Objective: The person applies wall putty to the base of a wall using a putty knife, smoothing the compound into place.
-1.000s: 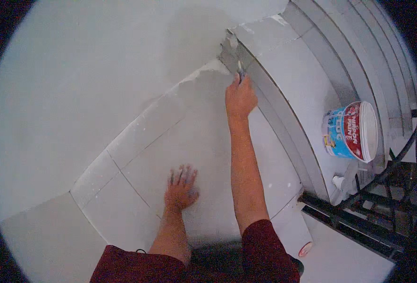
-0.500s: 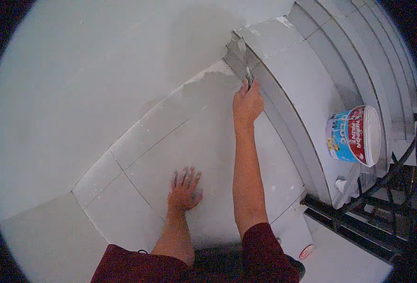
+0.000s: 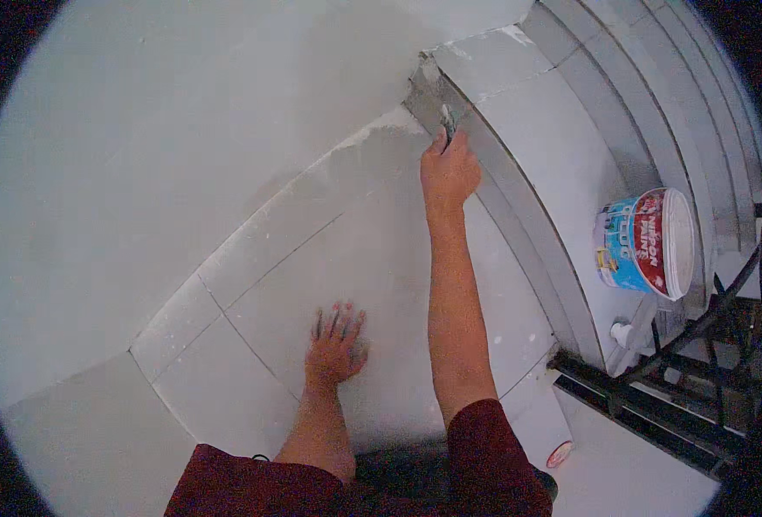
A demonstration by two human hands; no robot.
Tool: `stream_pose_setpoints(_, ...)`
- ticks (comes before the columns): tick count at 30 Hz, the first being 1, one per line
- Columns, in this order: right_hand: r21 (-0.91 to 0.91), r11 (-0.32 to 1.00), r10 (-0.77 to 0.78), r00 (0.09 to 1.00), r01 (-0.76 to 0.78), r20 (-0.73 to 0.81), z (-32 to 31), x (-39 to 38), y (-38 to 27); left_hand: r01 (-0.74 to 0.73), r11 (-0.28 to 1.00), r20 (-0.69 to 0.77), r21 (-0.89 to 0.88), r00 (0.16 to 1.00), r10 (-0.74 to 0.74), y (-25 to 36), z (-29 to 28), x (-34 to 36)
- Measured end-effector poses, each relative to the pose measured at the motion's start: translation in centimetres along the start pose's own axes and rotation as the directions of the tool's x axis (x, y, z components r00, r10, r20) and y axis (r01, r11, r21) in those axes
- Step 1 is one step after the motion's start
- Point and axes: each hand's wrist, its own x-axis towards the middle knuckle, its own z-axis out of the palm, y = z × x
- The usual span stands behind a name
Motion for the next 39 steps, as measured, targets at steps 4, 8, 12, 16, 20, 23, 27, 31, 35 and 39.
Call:
stream_pose_setpoints(4, 0.028, 0.998, -0.062, 0.998, 0.063, -0.034, -0.4, -0.8, 0.4, -0.004, 1.0, -0.025, 0.011, 1.0, 0.005, -0.1, -0.3, -0.1)
stream_pose_setpoints(8, 0.01, 0.999, -0.046, 0.998, 0.046, -0.031, -0.4, -0.4, 0.0, -0.003, 0.999, -0.001, -0.046, 1.0, 0.003, 0.1, -0.3, 0.2)
stream_pose_setpoints(12, -0.05, 0.998, -0.038, 0.999, 0.039, 0.024, -0.8, -0.2, -0.8, 0.069, 0.997, 0.099, 0.042, 0.992, -0.073, -0.1, 0.0, 0.0)
stream_pose_setpoints(16, 0.044, 0.999, -0.013, 1.0, 0.014, -0.028, -1.7, -1.0, -0.2, 0.021, 0.999, 0.019, 0.041, 1.0, -0.022, -0.2, 0.3, -0.3)
stream_pose_setpoints(20, 0.019, 0.999, -0.028, 0.999, 0.028, -0.021, -1.5, 0.0, -0.6, 0.0, 0.999, -0.044, 0.048, 0.999, 0.002, 0.0, 0.0, -0.1)
stream_pose_setpoints(23, 0.02, 0.998, -0.064, 0.996, 0.065, -0.06, -0.7, 0.0, -0.5, 0.057, 0.998, 0.029, 0.014, 0.998, -0.057, -0.2, -0.2, -0.1)
stream_pose_setpoints(27, 0.089, 0.996, 0.008, 0.996, 0.0, -0.091, -2.5, -1.3, 0.2, -0.003, 0.998, 0.015, 0.067, 1.0, 0.002, 0.4, -0.7, -0.1)
stream_pose_setpoints(31, 0.002, 0.994, -0.107, 0.989, 0.108, -0.104, 0.3, -0.4, 0.9, -0.011, 1.0, 0.004, -0.008, 1.0, 0.011, 0.1, -0.6, 0.1)
stream_pose_setpoints(35, 0.05, 0.995, -0.084, 0.994, 0.087, -0.071, 0.3, -0.7, 1.4, 0.007, 1.0, 0.043, -0.004, 0.999, -0.007, 0.2, -0.5, 0.1)
stream_pose_setpoints(39, 0.037, 0.999, 0.02, 0.999, -0.019, -0.026, -0.4, -1.6, 1.5, 0.008, 0.999, 0.04, 0.032, 0.999, -0.009, 0.0, -0.4, -0.2)
